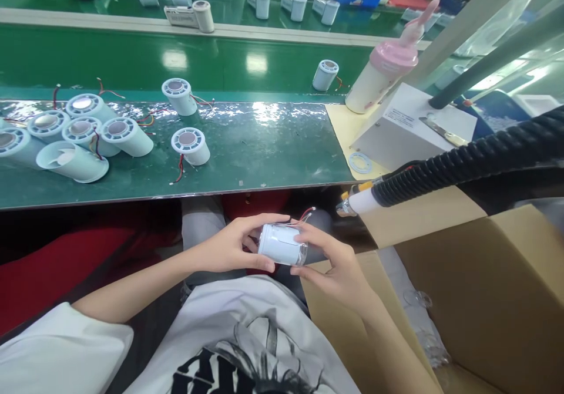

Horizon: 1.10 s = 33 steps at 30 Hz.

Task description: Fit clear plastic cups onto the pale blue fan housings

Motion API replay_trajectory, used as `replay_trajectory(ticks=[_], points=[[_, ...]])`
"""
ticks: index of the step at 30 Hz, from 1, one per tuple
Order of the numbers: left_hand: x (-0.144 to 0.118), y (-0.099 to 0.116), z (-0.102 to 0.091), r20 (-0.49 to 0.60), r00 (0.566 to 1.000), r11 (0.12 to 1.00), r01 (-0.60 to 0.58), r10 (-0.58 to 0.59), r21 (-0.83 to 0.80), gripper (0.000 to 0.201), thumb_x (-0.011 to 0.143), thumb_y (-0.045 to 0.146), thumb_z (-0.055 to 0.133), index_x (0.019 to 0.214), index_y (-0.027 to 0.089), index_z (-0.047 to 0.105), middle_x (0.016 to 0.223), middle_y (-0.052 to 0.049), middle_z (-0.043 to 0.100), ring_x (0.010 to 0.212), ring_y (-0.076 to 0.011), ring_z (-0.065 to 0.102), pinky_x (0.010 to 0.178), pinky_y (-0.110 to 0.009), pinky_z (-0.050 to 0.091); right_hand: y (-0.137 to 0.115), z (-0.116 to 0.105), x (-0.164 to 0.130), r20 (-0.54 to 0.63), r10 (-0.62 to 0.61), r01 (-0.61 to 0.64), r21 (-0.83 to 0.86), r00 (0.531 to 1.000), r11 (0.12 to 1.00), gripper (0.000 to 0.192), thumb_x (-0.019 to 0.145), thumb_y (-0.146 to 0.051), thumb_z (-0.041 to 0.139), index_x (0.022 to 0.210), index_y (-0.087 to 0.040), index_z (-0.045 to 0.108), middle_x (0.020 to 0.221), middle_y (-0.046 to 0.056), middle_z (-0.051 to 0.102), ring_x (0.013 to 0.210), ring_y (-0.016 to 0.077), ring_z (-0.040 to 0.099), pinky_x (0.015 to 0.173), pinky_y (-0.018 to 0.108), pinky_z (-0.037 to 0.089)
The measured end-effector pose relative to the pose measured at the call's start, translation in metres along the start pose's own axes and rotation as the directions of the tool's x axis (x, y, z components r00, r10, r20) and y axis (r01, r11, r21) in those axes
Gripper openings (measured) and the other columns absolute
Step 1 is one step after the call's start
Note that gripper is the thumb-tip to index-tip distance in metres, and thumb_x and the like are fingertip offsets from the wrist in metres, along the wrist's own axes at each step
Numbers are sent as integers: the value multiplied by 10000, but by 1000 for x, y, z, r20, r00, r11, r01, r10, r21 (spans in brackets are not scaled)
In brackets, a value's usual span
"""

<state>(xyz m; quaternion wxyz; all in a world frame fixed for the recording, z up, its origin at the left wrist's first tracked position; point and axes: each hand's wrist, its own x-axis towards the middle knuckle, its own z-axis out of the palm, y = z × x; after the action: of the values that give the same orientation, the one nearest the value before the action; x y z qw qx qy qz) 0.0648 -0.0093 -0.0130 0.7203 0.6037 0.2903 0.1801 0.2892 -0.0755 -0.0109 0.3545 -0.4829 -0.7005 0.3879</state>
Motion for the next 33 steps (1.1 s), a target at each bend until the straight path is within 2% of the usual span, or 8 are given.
replay_trajectory(ticks=[7,12,18,23,33], points=[[-3,6,-1,24,990,987,-137,136,84,697,711,225,747,1343,288,458,1363,-90,507,1202,-247,525,973,-364,468,-8,-4,-1,49,137,-144,210,989,967,450,733,-238,742,1139,-257,547,1261,94,581,1157,272,572,886,394,560],[-4,6,0,25,985,975,-170,168,141,703,696,233,756,1337,270,472,1358,-108,512,1226,-268,504,974,-377,467,-11,-5,0,83,194,-209,277,978,938,452,735,-257,741,1142,-266,542,1175,65,597,1053,231,617,843,367,579],[-6,7,-1,34,983,967,-184,180,178,707,700,237,753,1343,278,463,1376,-105,489,1250,-278,479,987,-393,462,-15,-6,1,122,246,-274,376,961,885,436,744,-282,735,1126,-270,524,1151,50,594,1041,198,606,807,313,573],[-6,6,-1,40,983,962,-182,178,202,704,701,237,750,1343,270,463,1379,-115,482,1268,-297,457,994,-423,458,-16,-5,2,185,317,-367,459,930,809,458,757,-358,710,1138,-245,483,1080,74,625,958,202,630,753,320,564],[-7,7,-3,55,979,952,-204,197,229,690,706,223,744,1336,281,466,1380,-100,482,1278,-281,450,993,-390,462,-16,1,8,236,435,-479,622,869,619,439,704,-476,709,998,-223,503,848,12,633,708,137,622,603,264,561]])
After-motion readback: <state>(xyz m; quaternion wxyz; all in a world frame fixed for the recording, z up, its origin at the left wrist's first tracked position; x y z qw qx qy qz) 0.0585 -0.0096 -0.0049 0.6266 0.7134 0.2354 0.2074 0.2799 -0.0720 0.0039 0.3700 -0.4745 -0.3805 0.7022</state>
